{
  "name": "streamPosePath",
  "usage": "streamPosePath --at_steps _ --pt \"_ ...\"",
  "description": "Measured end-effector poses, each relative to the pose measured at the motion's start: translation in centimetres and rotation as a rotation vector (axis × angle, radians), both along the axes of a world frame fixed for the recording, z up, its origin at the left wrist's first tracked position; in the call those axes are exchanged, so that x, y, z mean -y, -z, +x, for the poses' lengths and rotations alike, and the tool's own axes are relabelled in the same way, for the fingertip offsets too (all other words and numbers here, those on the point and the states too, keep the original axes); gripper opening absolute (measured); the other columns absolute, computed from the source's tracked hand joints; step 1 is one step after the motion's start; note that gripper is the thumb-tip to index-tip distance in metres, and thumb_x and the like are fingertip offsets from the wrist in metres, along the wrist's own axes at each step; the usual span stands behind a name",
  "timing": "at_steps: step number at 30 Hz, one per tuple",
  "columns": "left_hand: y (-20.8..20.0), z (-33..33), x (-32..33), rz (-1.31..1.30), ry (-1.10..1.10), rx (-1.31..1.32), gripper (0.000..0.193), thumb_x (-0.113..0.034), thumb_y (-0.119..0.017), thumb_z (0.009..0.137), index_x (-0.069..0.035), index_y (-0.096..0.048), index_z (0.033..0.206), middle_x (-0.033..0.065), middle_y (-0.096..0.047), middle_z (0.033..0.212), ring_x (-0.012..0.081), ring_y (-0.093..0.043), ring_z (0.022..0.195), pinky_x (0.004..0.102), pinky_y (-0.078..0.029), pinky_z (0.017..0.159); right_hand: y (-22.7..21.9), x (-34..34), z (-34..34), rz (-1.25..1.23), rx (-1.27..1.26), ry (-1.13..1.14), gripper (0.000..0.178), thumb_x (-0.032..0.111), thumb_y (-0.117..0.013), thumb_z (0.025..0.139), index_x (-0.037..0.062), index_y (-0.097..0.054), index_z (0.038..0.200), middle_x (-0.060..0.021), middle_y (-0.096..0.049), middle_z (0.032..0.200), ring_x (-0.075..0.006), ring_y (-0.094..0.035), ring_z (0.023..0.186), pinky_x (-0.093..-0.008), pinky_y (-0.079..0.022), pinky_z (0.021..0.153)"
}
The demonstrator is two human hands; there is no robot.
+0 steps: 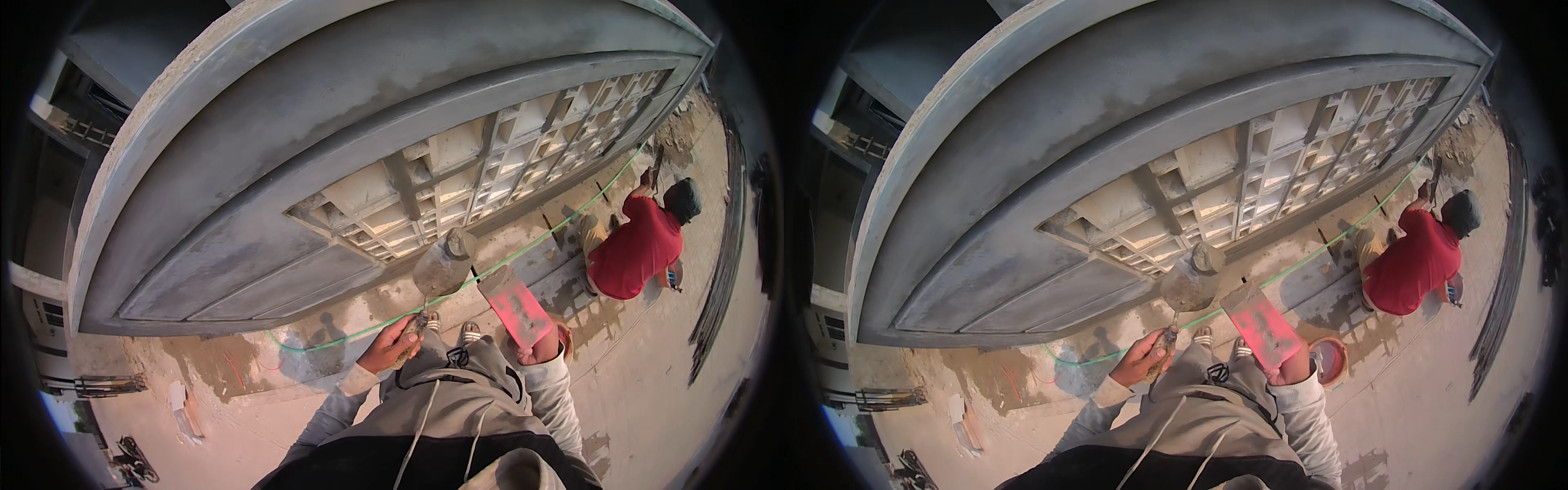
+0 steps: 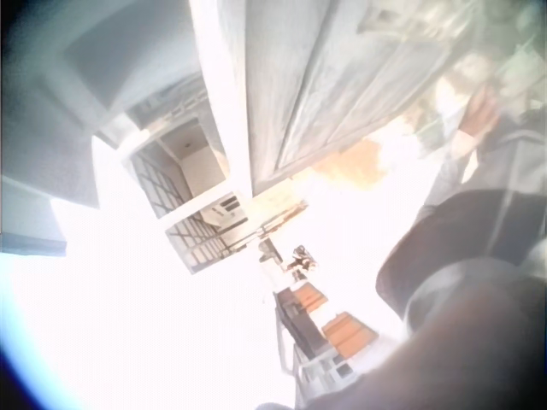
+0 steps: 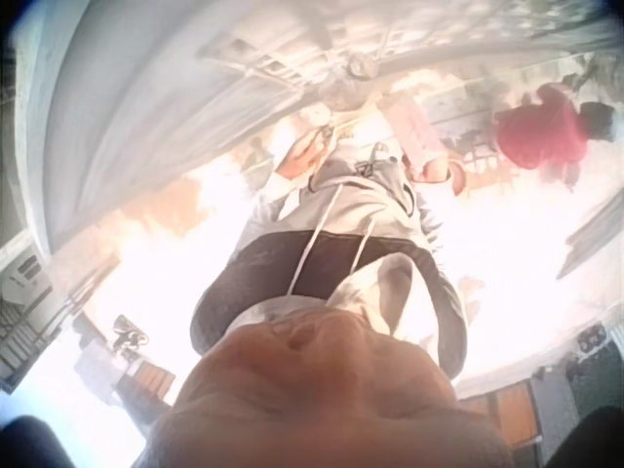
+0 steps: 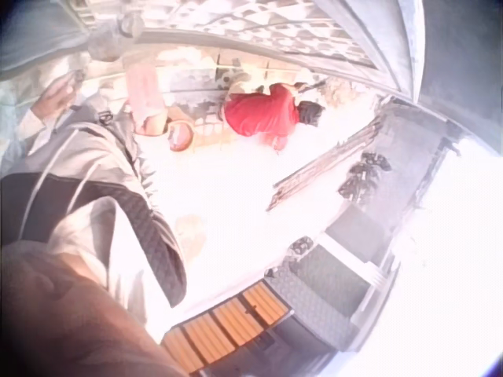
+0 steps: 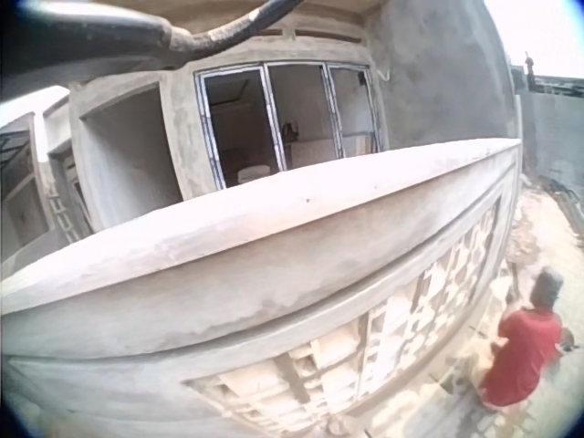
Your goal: The person applies plaster to a decorative lattice wall using a trowel and a pink float. They scoop material from a bucket, spread it onto the wall surface, and smooth it into the recessed grid pattern. Another worker is visible nearby performing similar tasks.
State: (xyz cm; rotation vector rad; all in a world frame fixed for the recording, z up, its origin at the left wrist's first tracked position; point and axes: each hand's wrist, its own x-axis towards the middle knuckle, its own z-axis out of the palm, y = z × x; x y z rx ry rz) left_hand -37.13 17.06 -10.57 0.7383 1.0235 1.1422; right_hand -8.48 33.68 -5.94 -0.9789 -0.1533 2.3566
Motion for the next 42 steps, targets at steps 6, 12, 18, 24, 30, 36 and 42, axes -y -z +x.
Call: streamPosePath --at_steps 6,12,18,24,30,36,42 --pt "-0.7 -1.3 -1.9 0.024 0.008 0.154 0.047 -0.024 -0.045 0.107 -0.001 -0.035 0.146 0.0057 -0.052 0.098 0.0119 -0.05 0.074 0.0265 -0.044 0.065 -2.4 -2.1 -3.5 0.047 -0.136 -0.01 0.036 0.022 -0.037 0.1 0.0 -0.053 0.124 -0.016 -0.063 0.082 -0.0141 -0.046 0.04 -0.0214 -0.033 0.031" --pt "-2.6 -2.0 -1.2 -0.032 -0.049 0.258 0.041 -0.025 -0.043 0.107 -0.001 -0.04 0.141 0.0057 -0.052 0.096 0.0116 -0.05 0.073 0.0253 -0.043 0.063 -4.3 -4.3 -5.9 -0.023 0.029 -0.097 0.029 0.024 -0.04 0.097 0.002 -0.056 0.109 -0.0081 -0.055 0.068 -0.0119 -0.041 0.038 -0.0225 -0.033 0.031" --pt "-2.2 -0.2 0.5 0.06 -0.255 0.19 0.048 -0.016 -0.042 0.108 0.0 -0.03 0.151 0.0093 -0.057 0.104 0.0112 -0.051 0.072 0.0256 -0.044 0.063 -1.7 -8.2 -7.2 -0.023 -0.002 -0.27 0.025 0.022 -0.04 0.096 0.0027 -0.055 0.101 -0.006 -0.051 0.063 -0.0113 -0.037 0.037 -0.0227 -0.032 0.031" --pt "-0.9 0.7 0.3 0.142 -0.293 0.055 0.04 -0.026 -0.044 0.108 -0.002 -0.043 0.14 0.0018 -0.053 0.093 0.0075 -0.049 0.07 0.0243 -0.044 0.061 -0.7 -10.7 -8.2 0.132 0.101 -0.557 0.046 0.049 -0.041 0.1 0.0095 -0.06 0.114 -0.0067 -0.057 0.07 -0.0161 -0.038 0.038 -0.03 -0.027 0.031" --pt "4.6 2.7 0.7 0.239 -0.489 -0.126 0.034 -0.031 -0.046 0.108 0.001 -0.052 0.117 0.0012 -0.053 0.092 0.0102 -0.049 0.082 0.0277 -0.042 0.076 1.8 -7.7 -18.9 0.267 0.005 -0.879 0.046 0.048 -0.04 0.1 0.0086 -0.058 0.116 -0.0079 -0.056 0.075 -0.016 -0.039 0.039 -0.0298 -0.029 0.032" --pt "0.7 4.1 1.8 0.24 -0.595 -0.16 0.028 -0.033 -0.045 0.107 -0.007 -0.053 0.102 -0.0009 -0.052 0.081 0.0073 -0.051 0.07 0.0257 -0.045 0.06 2.1 -6.7 -21.7 0.311 -0.007 -0.973 0.046 0.046 -0.04 0.1 0.0077 -0.057 0.119 -0.0092 -0.055 0.081 -0.0158 -0.04 0.041 -0.0295 -0.03 0.032" --pt "-1.3 3.6 1.6 0.229 -0.552 -0.142 0.029 -0.032 -0.045 0.107 -0.004 -0.055 0.107 0.0002 -0.054 0.081 0.0077 -0.049 0.072 0.0263 -0.043 0.064 2.2 -6.7 -22.1 0.322 -0.023 -0.987 0.046 0.045 -0.04 0.101 0.0069 -0.055 0.121 -0.0105 -0.055 0.087 -0.0157 -0.041 0.042 -0.0293 -0.031 0.033"
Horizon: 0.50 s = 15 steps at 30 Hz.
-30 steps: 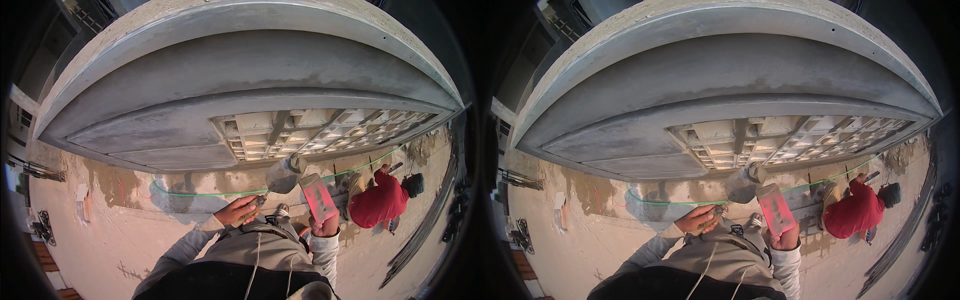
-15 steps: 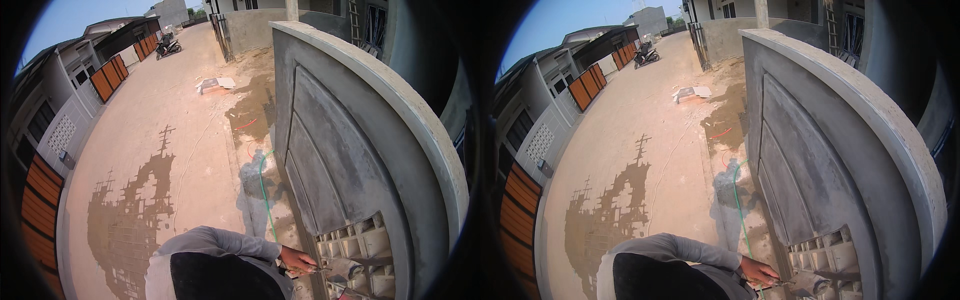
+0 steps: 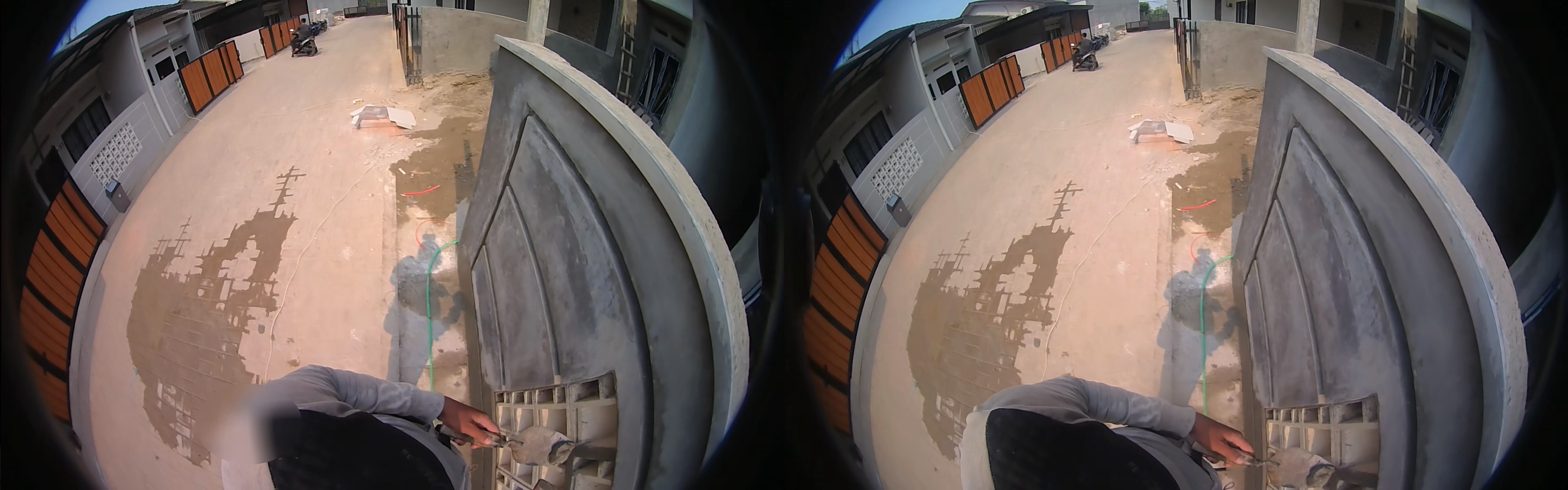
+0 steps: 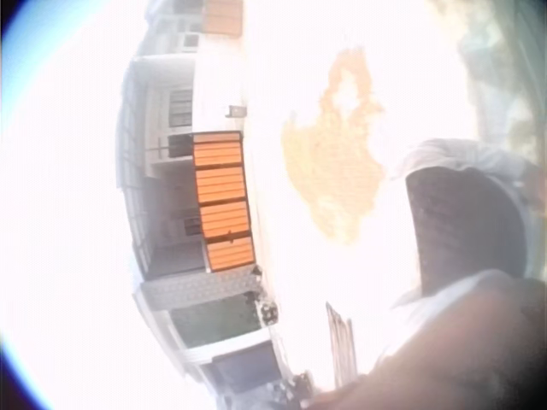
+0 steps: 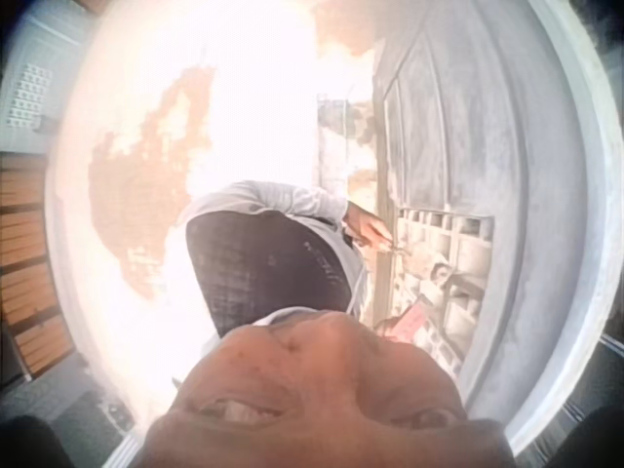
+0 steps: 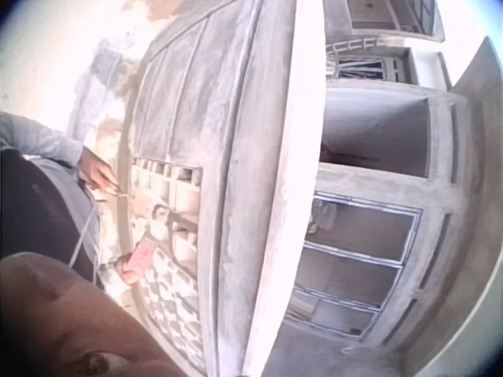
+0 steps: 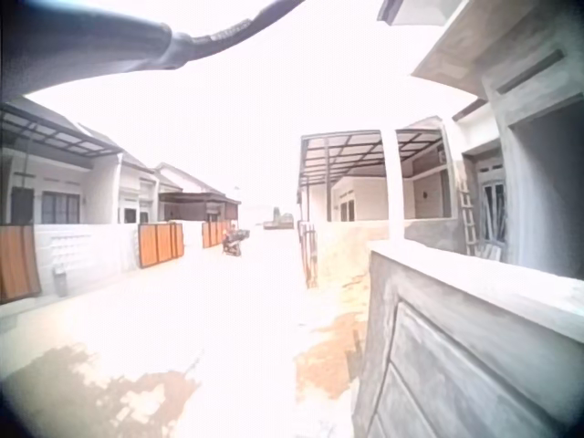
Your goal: The person applies plaster to a decorative lattice wall using a trowel and a pink float. They scoop material from a bucket, spread it onto the wall surface, and smooth it into the recessed grid pattern. Another worker is visible nearby performing similar tasks.
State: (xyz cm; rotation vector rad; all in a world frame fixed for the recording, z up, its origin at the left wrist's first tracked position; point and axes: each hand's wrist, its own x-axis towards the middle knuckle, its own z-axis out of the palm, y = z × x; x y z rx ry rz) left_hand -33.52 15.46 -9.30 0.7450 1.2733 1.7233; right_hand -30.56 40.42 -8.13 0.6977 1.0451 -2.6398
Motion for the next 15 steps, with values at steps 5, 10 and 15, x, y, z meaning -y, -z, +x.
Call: streamPosePath --at_steps 5,10,15 --pt "1.0 -0.4 -1.7 0.044 0.029 0.023 0.029 -0.032 -0.047 0.107 -0.004 -0.055 0.108 0.0004 -0.054 0.081 0.0078 -0.052 0.074 0.0262 -0.044 0.064 0.1 0.3 -0.2 0.005 -0.004 -0.007 0.046 0.044 -0.04 0.101 0.0062 -0.053 0.123 -0.0116 -0.054 0.091 -0.0155 -0.042 0.043 -0.0292 -0.032 0.033" --pt "1.6 -0.6 -2.7 0.094 0.078 0.002 0.029 -0.032 -0.048 0.107 -0.003 -0.054 0.109 0.0008 -0.053 0.079 0.0078 -0.052 0.07 0.0259 -0.044 0.06 0.4 0.2 -0.1 0.002 -0.009 0.011 0.046 0.043 -0.04 0.101 0.0054 -0.052 0.125 -0.0126 -0.054 0.096 -0.0154 -0.042 0.044 -0.029 -0.033 0.034" --pt "1.9 -0.4 -2.7 0.111 0.088 -0.05 0.029 -0.032 -0.048 0.106 -0.004 -0.053 0.105 0.0012 -0.054 0.079 0.0085 -0.053 0.069 0.027 -0.046 0.059 0.8 0.3 -0.1 -0.003 -0.004 0.022 0.046 0.042 -0.04 0.101 0.0047 -0.051 0.127 -0.0137 -0.053 0.101 -0.0153 -0.043 0.045 -0.0288 -0.034 0.034"
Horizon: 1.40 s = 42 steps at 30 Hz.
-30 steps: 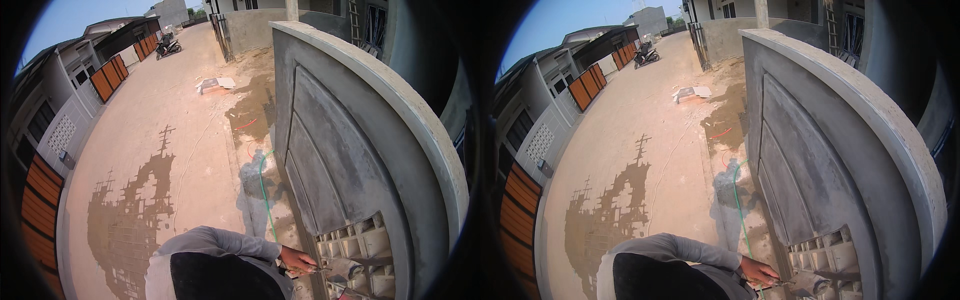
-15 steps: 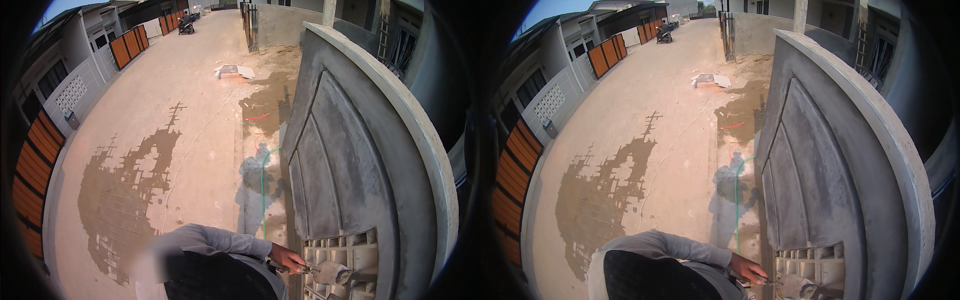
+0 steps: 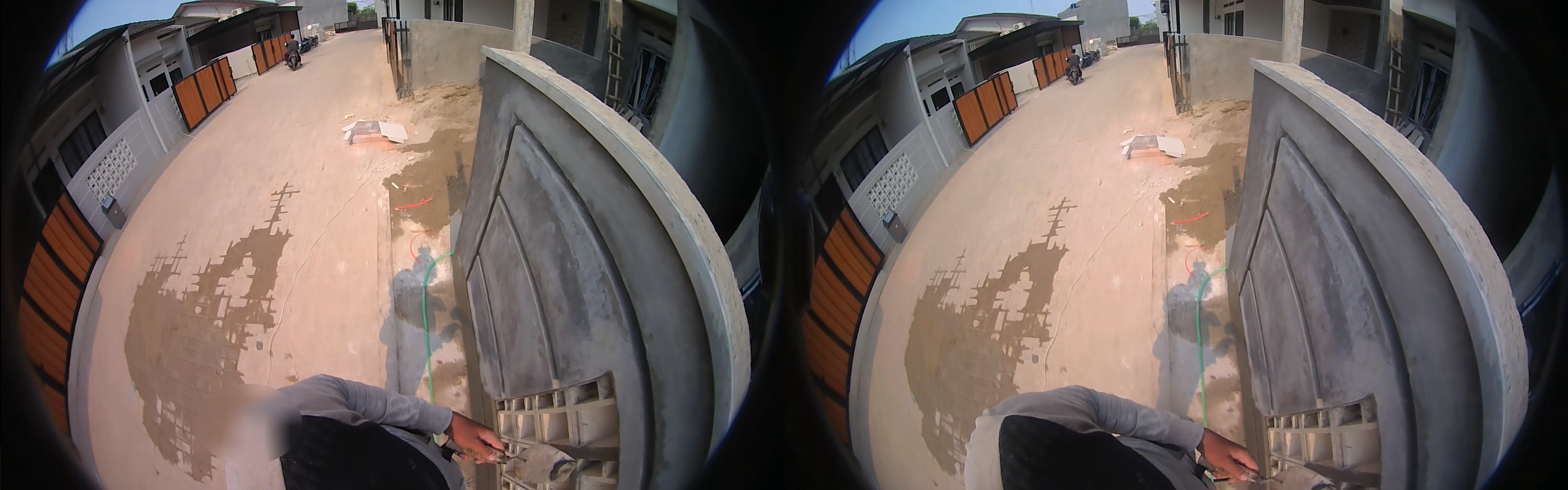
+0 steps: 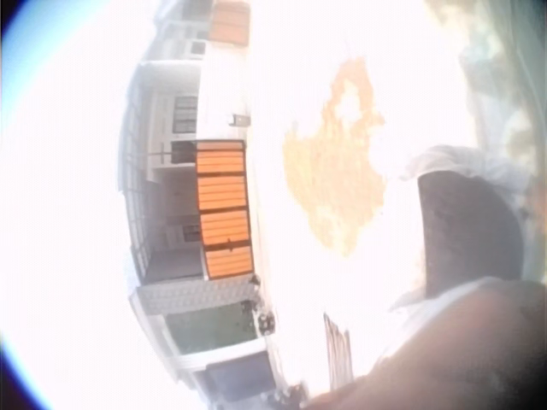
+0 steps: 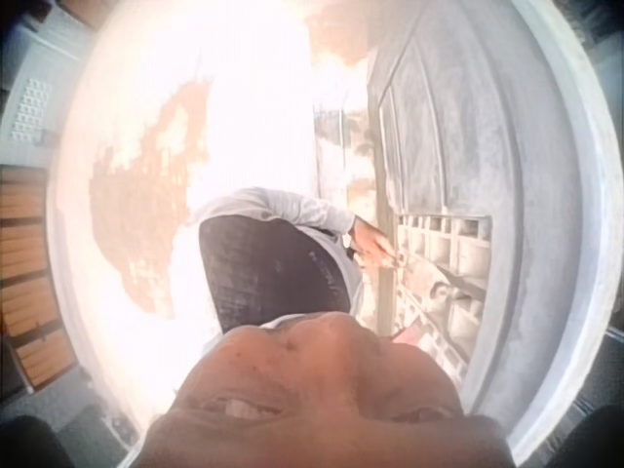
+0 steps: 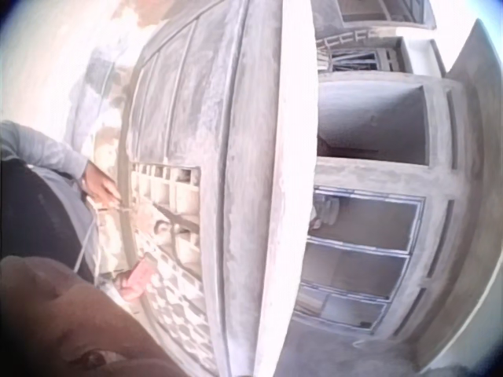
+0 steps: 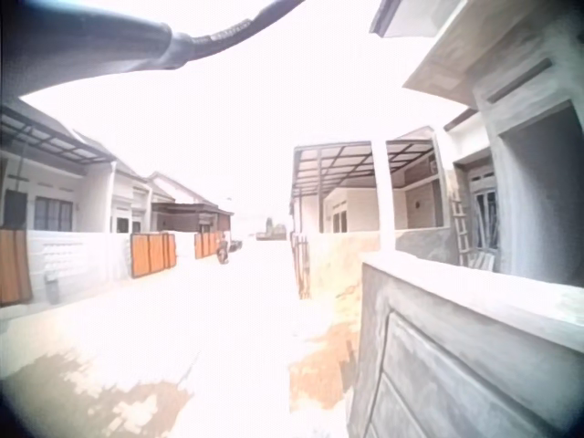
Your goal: The person applies plaster to a decorative lattice wall using a trowel and a pink float. They scoop material from a bucket, spread it onto the wall surface, and smooth it into the recessed grid pattern. Another worker is visible nearby performing similar tasks.
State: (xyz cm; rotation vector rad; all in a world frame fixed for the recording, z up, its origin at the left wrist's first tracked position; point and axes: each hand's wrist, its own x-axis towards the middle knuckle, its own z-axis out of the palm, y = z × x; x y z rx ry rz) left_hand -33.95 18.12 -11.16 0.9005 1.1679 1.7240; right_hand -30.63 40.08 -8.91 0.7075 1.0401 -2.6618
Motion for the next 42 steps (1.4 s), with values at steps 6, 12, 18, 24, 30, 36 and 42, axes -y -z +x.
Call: streamPosePath --at_steps 6,12,18,24,30,36,42 --pt "1.0 0.5 1.1 -0.004 -0.017 -0.044 0.029 -0.033 -0.046 0.107 -0.005 -0.052 0.101 0.0011 -0.054 0.08 0.0088 -0.052 0.072 0.0276 -0.047 0.062 0.5 0.6 0.2 0.012 0.006 0.014 0.047 0.04 -0.04 0.101 0.0039 -0.049 0.129 -0.015 -0.052 0.106 -0.0152 -0.044 0.046 -0.0286 -0.035 0.035" --pt "1.0 0.8 3.0 -0.031 -0.022 0.01 0.03 -0.027 -0.046 0.108 0.001 -0.053 0.109 0.0006 -0.05 0.078 0.0082 -0.047 0.075 0.0281 -0.04 0.068 0.8 1.4 0.3 0.018 0.01 0.023 0.048 0.039 -0.04 0.101 0.003 -0.047 0.132 -0.0163 -0.051 0.112 -0.015 -0.045 0.047 -0.0284 -0.036 0.035" --pt "2.3 0.9 4.3 -0.069 -0.048 -0.005 0.031 -0.028 -0.046 0.107 0.001 -0.054 0.115 0.0008 -0.05 0.08 0.0075 -0.046 0.077 0.0277 -0.04 0.068 0.5 1.9 0.6 0.037 0.014 0.035 0.048 0.037 -0.04 0.101 0.0021 -0.046 0.134 -0.0175 -0.051 0.117 -0.0149 -0.046 0.048 -0.0282 -0.038 0.036" --pt "1.3 0.6 5.1 -0.071 -0.039 0.02 0.032 -0.029 -0.046 0.107 0.0 -0.055 0.115 0.0006 -0.051 0.08 0.0082 -0.047 0.075 0.0279 -0.041 0.067 0.5 1.8 1.0 0.056 0.006 0.061 0.049 0.036 -0.04 0.101 0.0013 -0.044 0.136 -0.0188 -0.05 0.123 -0.0147 -0.047 0.049 -0.028 -0.039 0.037" --pt "2.4 0.3 4.8 -0.05 -0.046 -0.032 0.031 -0.029 -0.046 0.107 0.0 -0.055 0.112 0.0009 -0.051 0.079 0.0082 -0.047 0.075 0.0284 -0.04 0.067 0.5 1.5 1.5 0.053 -0.003 0.08 0.051 0.035 -0.04 0.102 0.0004 -0.042 0.139 -0.0201 -0.049 0.129 -0.0146 -0.048 0.05 -0.0278 -0.04 0.037" --pt "2.3 0.2 4.3 -0.047 -0.03 -0.029 0.03 -0.029 -0.047 0.107 0.0 -0.054 0.108 0.0002 -0.05 0.079 0.0082 -0.047 0.074 0.0282 -0.041 0.066 0.6 0.8 2.0 0.039 -0.014 0.103 0.052 0.033 -0.04 0.102 -0.0005 -0.041 0.141 -0.0214 -0.049 0.134 -0.0144 -0.049 0.052 -0.0276 -0.041 0.038" --pt "1.0 0.4 3.7 -0.058 0.012 0.0 0.029 -0.03 -0.046 0.107 -0.001 -0.054 0.105 0.0003 -0.051 0.079 0.007 -0.048 0.073 0.027 -0.042 0.063 0.6 -1.6 4.9 0.016 -0.048 0.2 0.053 0.032 -0.04 0.102 -0.0013 -0.039 0.143 -0.0227 -0.048 0.14 -0.0143 -0.05 0.053 -0.0274 -0.042 0.038"
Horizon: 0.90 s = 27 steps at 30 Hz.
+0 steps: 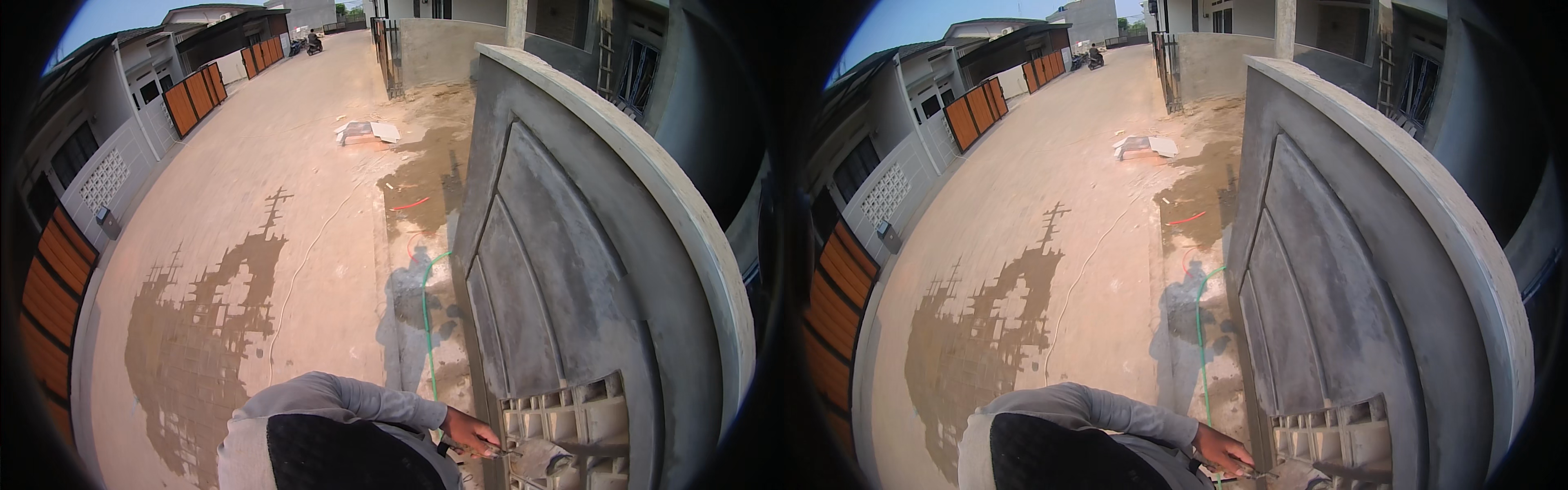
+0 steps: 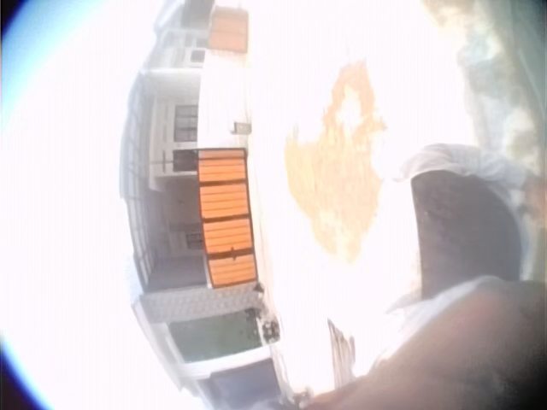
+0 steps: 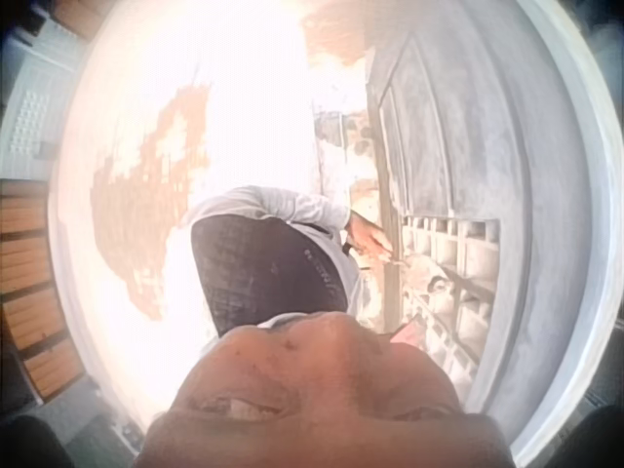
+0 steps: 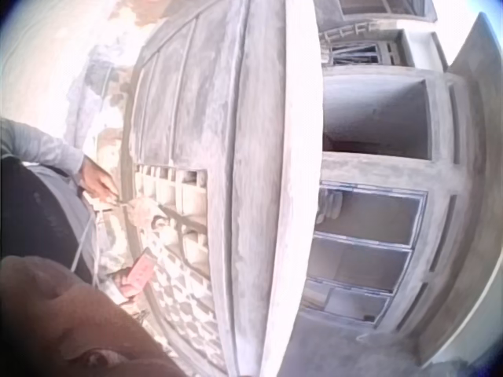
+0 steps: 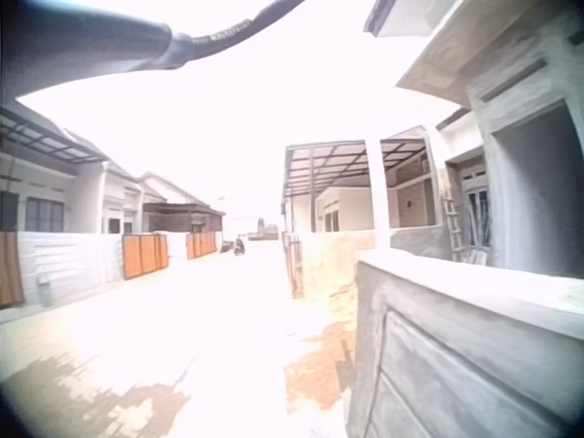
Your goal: The person applies plaster to a decorative lattice wall using a trowel and a pink float. They scoop material from a bucket, spread it onto the wall surface, and smooth it into the recessed grid pattern. Another worker is visible nearby performing similar tasks.
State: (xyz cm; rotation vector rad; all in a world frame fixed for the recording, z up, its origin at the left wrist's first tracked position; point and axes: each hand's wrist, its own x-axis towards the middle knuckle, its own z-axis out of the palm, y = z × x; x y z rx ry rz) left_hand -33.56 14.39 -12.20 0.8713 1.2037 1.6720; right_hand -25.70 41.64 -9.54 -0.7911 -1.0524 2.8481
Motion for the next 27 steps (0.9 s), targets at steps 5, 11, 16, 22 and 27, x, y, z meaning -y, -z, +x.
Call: streamPosePath --at_steps 5,11,16,22,27 --pt "-5.3 -1.2 -1.3 -0.147 0.144 0.194 0.034 -0.025 -0.051 0.106 -0.001 -0.048 0.129 -0.0004 -0.05 0.085 0.0053 -0.047 0.067 0.0237 -0.041 0.057 0.5 -5.1 12.6 -0.182 -0.2 0.319 0.054 0.031 -0.04 0.102 -0.002 -0.038 0.145 -0.0237 -0.047 0.144 -0.0142 -0.051 0.054 -0.0272 -0.043 0.039" --pt "-7.0 -0.9 -5.5 -0.262 0.241 0.231 0.047 -0.016 -0.052 0.104 0.003 -0.038 0.144 0.0044 -0.053 0.094 0.0088 -0.05 0.068 0.0235 -0.043 0.06 -3.7 -2.6 15.3 -0.236 -0.035 0.531 0.031 0.021 -0.036 0.101 -0.0021 -0.056 0.11 -0.0079 -0.06 0.072 -0.0093 -0.041 0.036 -0.021 -0.034 0.029" --pt "-6.6 -0.4 -9.1 -0.332 0.332 0.125 0.051 -0.015 -0.055 0.102 0.005 -0.037 0.146 0.0081 -0.056 0.097 0.0124 -0.053 0.069 0.0262 -0.045 0.063 -6.1 -0.9 17.5 -0.144 0.058 0.583 0.033 0.019 -0.038 0.101 -0.0025 -0.056 0.118 -0.0072 -0.064 0.076 -0.007 -0.046 0.037 -0.0174 -0.033 0.029" --pt "-5.8 -0.9 -10.7 -0.335 0.443 0.068 0.053 -0.009 -0.057 0.1 0.006 -0.036 0.146 0.0087 -0.059 0.097 0.0109 -0.054 0.067 0.0254 -0.046 0.062 -4.8 -0.2 19.0 -0.302 -0.046 0.7 0.033 0.015 -0.036 0.102 -0.002 -0.056 0.122 -0.0036 -0.064 0.078 -0.0023 -0.046 0.04 -0.0147 -0.033 0.028" --pt "-6.9 -0.9 -11.9 -0.375 0.494 -0.029 0.058 -0.018 -0.061 0.099 0.008 -0.036 0.144 0.0094 -0.057 0.096 0.0118 -0.053 0.068 0.026 -0.045 0.062 -4.4 -0.1 19.5 -0.296 0.021 0.726 0.037 0.018 -0.034 0.104 -0.0007 -0.055 0.128 -0.0027 -0.064 0.077 -0.0022 -0.046 0.04 -0.014 -0.033 0.028"
